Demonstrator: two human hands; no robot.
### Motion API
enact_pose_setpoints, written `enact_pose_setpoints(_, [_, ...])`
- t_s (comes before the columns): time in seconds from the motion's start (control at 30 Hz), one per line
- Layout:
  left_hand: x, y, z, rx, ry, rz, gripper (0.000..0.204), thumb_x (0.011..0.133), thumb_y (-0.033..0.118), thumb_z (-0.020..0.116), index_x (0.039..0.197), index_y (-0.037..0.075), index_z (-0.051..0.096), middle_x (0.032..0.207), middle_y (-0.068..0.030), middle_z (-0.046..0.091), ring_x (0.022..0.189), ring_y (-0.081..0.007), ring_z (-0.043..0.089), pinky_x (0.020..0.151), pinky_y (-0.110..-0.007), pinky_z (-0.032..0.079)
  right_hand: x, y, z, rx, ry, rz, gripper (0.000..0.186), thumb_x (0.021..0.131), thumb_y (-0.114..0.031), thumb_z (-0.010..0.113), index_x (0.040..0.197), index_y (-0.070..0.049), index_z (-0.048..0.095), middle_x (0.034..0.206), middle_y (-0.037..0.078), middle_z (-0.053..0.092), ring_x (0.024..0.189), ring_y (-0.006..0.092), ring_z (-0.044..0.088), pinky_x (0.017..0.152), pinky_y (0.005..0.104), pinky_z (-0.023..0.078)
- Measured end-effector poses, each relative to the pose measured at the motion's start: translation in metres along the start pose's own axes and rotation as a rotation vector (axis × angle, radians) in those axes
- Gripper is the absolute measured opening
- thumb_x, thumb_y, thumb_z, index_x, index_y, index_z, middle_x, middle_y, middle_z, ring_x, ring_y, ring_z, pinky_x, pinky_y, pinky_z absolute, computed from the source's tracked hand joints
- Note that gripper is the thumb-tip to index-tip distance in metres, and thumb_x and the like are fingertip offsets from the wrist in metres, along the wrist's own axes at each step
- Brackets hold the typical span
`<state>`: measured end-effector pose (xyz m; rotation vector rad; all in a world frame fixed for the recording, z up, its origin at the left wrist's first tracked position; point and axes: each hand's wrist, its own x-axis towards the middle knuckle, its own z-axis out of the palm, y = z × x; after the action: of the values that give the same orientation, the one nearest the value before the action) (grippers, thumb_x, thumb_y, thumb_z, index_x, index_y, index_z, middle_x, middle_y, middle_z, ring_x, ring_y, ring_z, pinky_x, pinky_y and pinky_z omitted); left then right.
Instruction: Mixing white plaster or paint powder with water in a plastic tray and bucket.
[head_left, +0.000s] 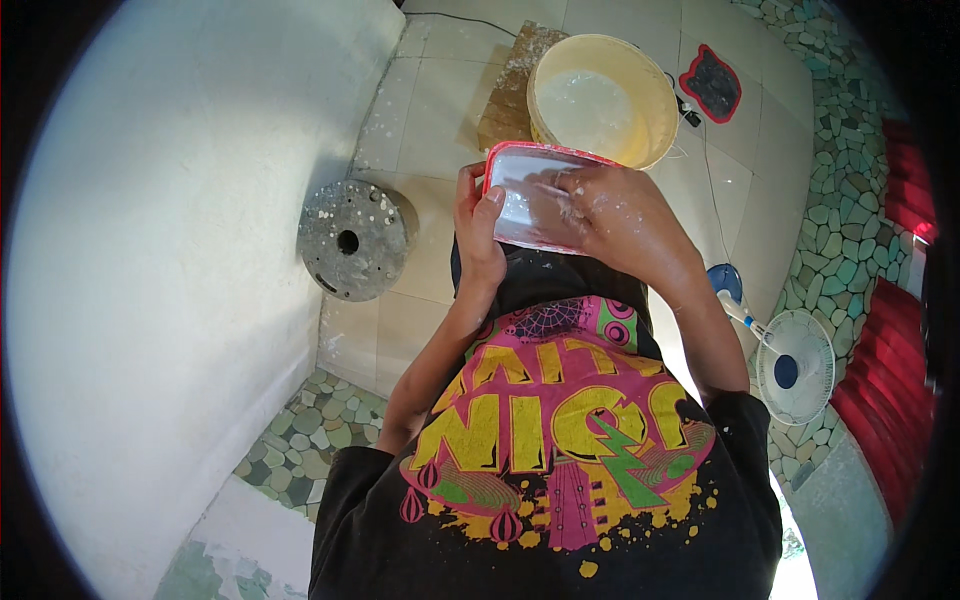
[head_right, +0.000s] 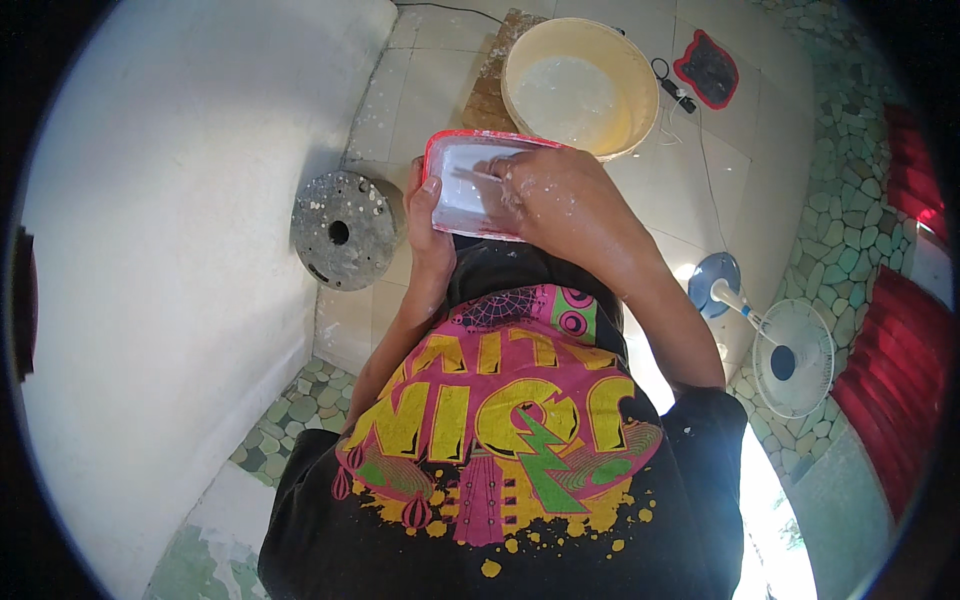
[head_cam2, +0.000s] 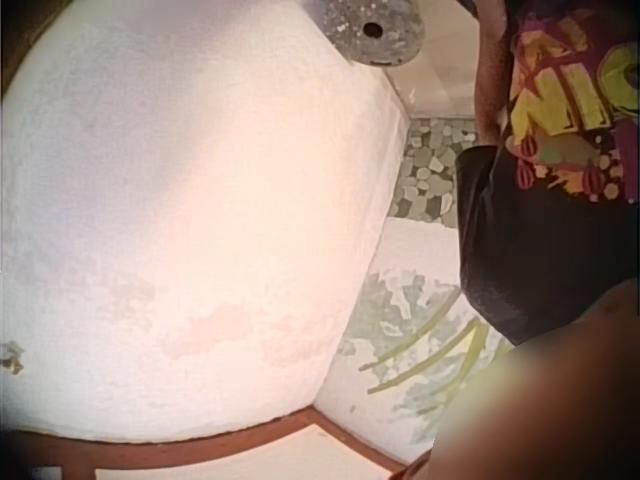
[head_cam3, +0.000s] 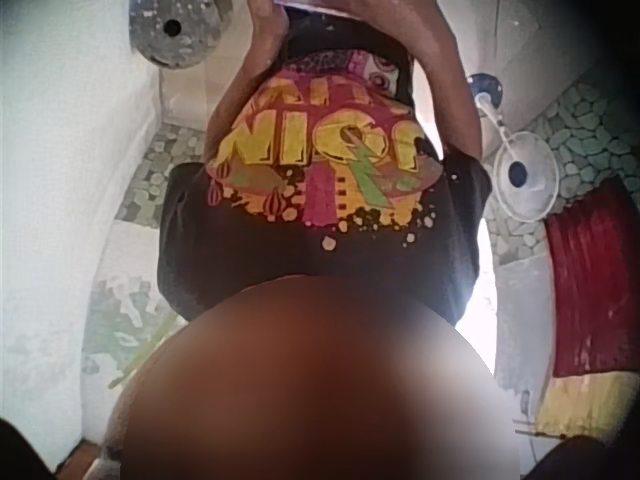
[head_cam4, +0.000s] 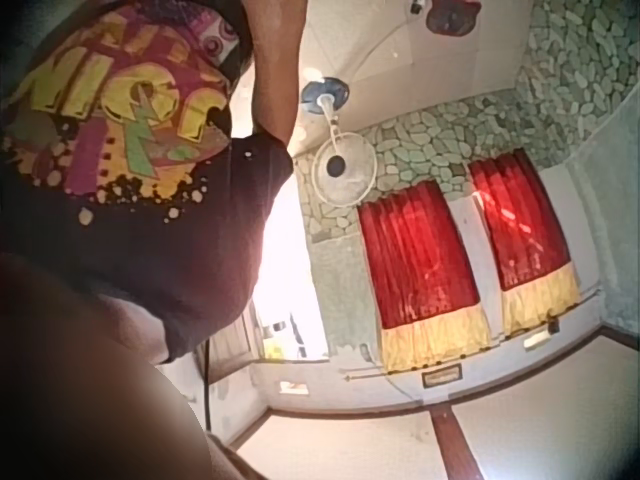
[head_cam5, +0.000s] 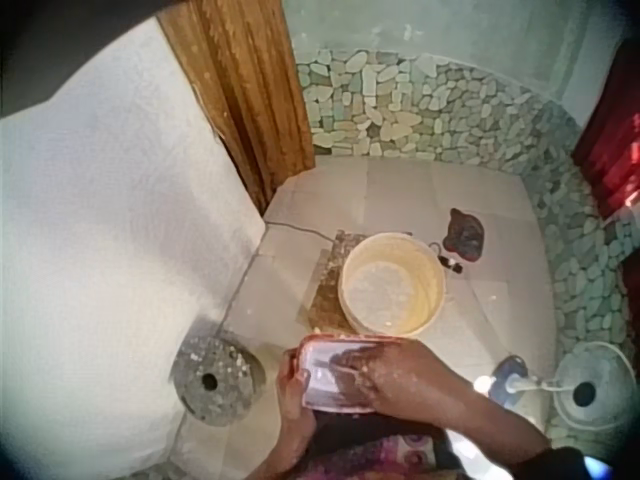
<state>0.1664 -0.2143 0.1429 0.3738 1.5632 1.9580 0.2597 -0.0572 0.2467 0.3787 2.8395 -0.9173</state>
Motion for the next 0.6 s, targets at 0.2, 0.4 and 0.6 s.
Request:
enact_pose_setpoints(0.2, [0.002,-0.001,0.001,0.007,0.002,-0.005,0.045,0.094,0.034,0.054,0.117,-0.005,0.053,0.104,-0.0109,0.06,0.097,-0.0153,0.055,0.088,-0.029,0.043,0.001,-0.001,-0.003,-0.059,0.039,-0.022,0.034,0.078,-0.009,0.066,0.112,-0.005,0.072,0.095,0.019,0.071,0.085,0.036,0.069,0.078,0.0438,0.056])
enact_pose_setpoints(0.4, [0.005,-0.003,-0.001,0.04,0.043,-0.015,0.041,0.096,0.032,0.053,0.115,-0.004,0.053,0.098,-0.009,0.061,0.091,-0.0142,0.055,0.084,-0.028,0.044,-0.006,-0.007,0.007,-0.225,0.147,-0.138,0.025,0.083,-0.012,0.065,0.105,-0.003,0.072,0.096,0.016,0.072,0.092,0.0329,0.069,0.08,0.0437,0.056])
enact_pose_setpoints(0.6, [0.001,0.01,0.008,0.139,0.046,-0.011,0.039,0.096,0.03,0.055,0.115,-0.004,0.053,0.096,-0.0087,0.062,0.089,-0.0139,0.055,0.082,-0.028,0.044,0.004,0.009,0.032,-0.192,0.099,-0.153,0.027,0.078,-0.008,0.068,0.104,-0.002,0.072,0.097,0.016,0.072,0.09,0.0341,0.069,0.081,0.043,0.056])
